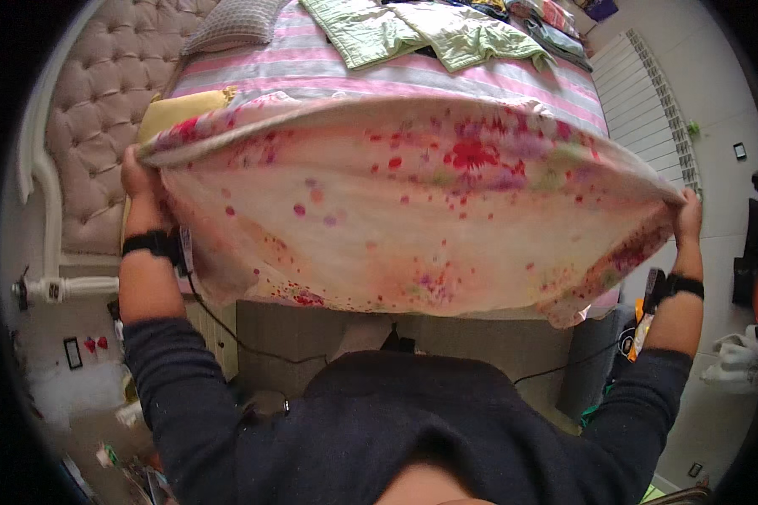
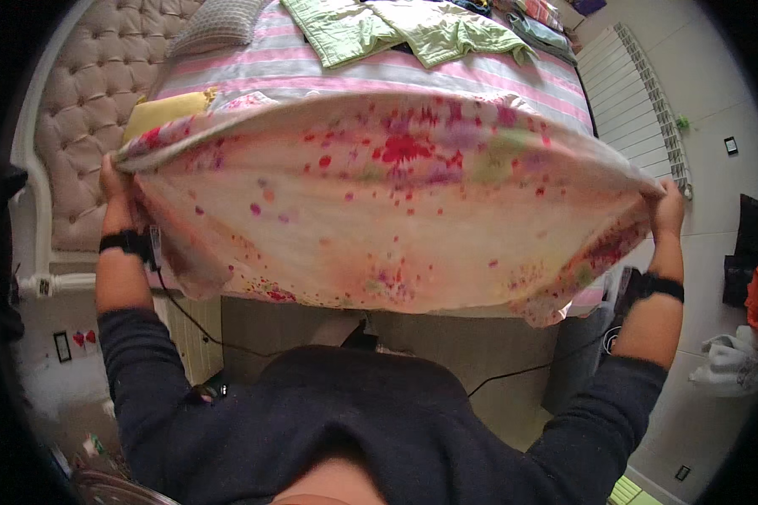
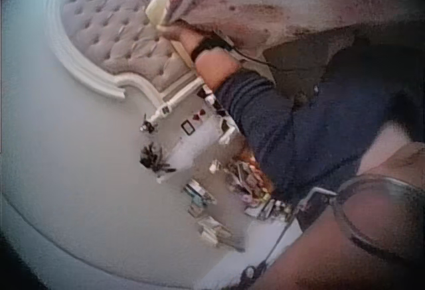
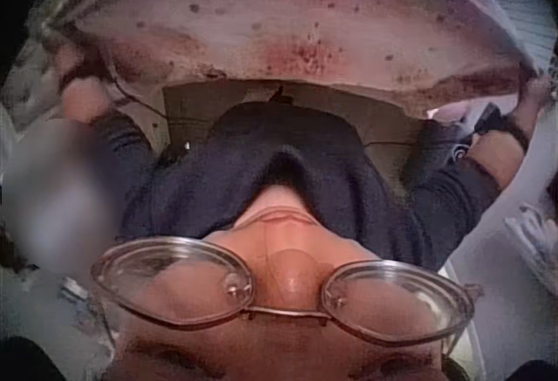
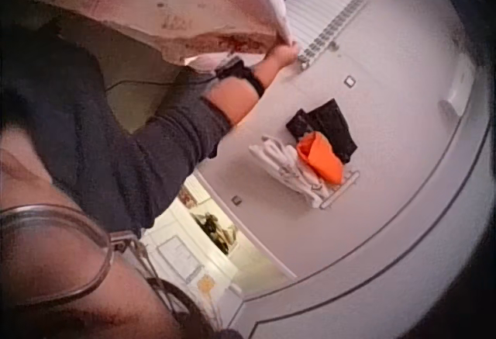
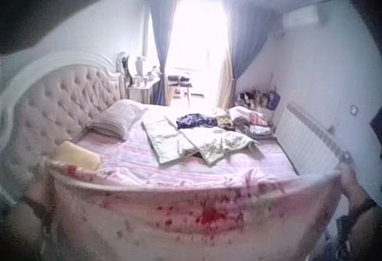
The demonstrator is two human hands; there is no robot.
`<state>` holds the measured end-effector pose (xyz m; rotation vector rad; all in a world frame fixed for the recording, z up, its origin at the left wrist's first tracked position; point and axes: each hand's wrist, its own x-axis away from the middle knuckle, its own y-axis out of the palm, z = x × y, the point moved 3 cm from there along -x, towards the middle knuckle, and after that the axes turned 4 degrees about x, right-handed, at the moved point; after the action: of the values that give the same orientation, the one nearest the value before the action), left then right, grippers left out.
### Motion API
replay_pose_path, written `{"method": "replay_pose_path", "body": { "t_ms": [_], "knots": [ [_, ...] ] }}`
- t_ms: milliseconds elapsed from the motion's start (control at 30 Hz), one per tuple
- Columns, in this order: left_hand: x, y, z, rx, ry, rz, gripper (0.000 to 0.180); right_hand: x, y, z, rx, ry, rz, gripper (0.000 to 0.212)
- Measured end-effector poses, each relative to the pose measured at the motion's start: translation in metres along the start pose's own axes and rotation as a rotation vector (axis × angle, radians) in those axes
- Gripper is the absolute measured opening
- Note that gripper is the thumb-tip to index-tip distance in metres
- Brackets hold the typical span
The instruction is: The person organizes books and papers on a cluttered desk, placing them on a wall shelf. They then fold a floral-patterned blanket and a green blanket on a bed, followed by folding a dark blue garment with white patterns.
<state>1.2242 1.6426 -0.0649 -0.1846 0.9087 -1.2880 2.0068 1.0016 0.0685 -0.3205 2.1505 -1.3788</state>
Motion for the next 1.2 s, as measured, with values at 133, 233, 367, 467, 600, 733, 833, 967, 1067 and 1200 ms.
{"method": "replay_pose_path", "body": {
  "t_ms": [133, 233, 367, 467, 600, 733, 833, 967, 1067, 1200],
  "knots": [
    [-0.059, 0.147, 0.007, -0.389, 0.045, -0.177, 0.046, -0.089, 0.088, -0.033, 0.198, 0.136, -0.088, 0.016],
    [-0.019, 0.246, 0.014, -0.522, -0.026, -0.413, 0.087, -0.108, 0.17, -0.06, 0.576, 0.171, -0.09, 0.031],
    [0.138, 0.316, 0.058, -0.131, 0.349, -0.517, 0.073, -0.071, 0.283, -0.1, 0.748, 0.23, -0.402, 0.08],
    [0.275, 0.335, 0.092, -0.451, 0.099, -1.151, 0.069, -0.05, 0.362, -0.143, 0.595, -0.091, -0.462, 0.065],
    [0.377, 0.328, 0.131, -0.399, 0.08, -1.534, 0.109, -0.027, 0.46, -0.189, 0.305, -0.465, -0.477, 0.043],
    [0.408, 0.336, 0.121, -0.583, 0.061, -1.767, 0.122, -0.028, 0.556, -0.227, 0.127, -0.369, -0.628, 0.034],
    [0.42, 0.349, 0.104, -0.651, 0.015, -1.842, 0.12, -0.023, 0.594, -0.246, 0.123, -0.319, -0.694, 0.036],
    [0.428, 0.36, 0.093, -0.686, -0.067, -1.927, 0.118, -0.019, 0.603, -0.256, 0.338, -0.375, -0.901, 0.044],
    [0.426, 0.364, 0.092, -0.676, -0.097, -1.932, 0.117, -0.036, 0.6, -0.259, 0.351, -0.436, -1.115, 0.047],
    [0.426, 0.365, 0.088, -0.683, -0.106, -1.959, 0.115, -0.081, 0.607, -0.264, 0.099, -0.315, -1.03, 0.024]
  ]
}}
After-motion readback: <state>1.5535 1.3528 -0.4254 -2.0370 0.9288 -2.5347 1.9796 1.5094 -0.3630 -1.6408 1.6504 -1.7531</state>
